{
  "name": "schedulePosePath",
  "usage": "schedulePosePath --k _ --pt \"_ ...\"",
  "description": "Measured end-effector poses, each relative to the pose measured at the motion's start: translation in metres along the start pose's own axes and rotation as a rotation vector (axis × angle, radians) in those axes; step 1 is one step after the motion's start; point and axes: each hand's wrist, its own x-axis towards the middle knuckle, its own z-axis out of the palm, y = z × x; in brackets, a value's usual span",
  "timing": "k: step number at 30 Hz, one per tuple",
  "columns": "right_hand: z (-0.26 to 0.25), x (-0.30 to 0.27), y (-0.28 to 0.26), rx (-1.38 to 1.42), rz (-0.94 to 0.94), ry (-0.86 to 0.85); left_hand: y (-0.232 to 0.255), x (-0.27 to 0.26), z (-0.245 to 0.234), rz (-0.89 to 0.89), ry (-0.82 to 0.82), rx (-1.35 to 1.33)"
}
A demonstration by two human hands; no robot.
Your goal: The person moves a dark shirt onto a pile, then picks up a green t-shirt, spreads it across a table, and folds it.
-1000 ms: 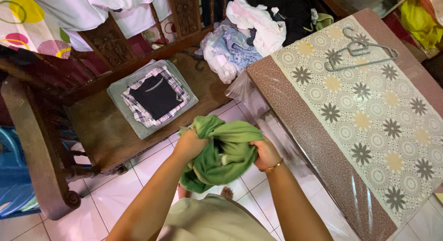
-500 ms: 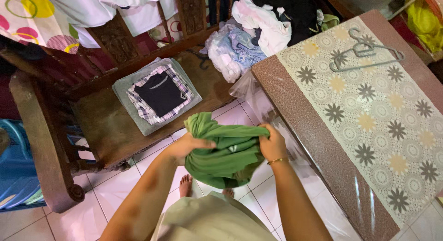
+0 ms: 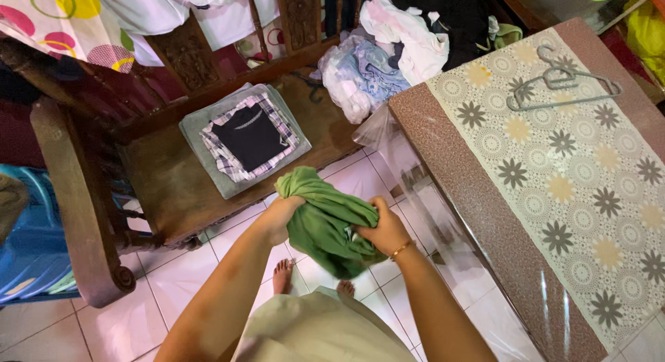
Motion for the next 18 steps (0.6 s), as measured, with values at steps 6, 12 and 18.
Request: schedulePosePath --k 6,12,18 --pt "0.010 -0.036 -0.019 -0.120 -0.780 0.531 0.014 -0.018 0.030 -0.117 0.077 -0.062" --pt "0.091 0.008 0.039 0.482 -0.301 0.189 -0.001 -0.018 0.059 0.097 0.149 0.297" --pt "0.099 0.073 0.075 0.415 0.228 -0.255 -0.002 -0.039 0.055 0.098 -0.029 0.241"
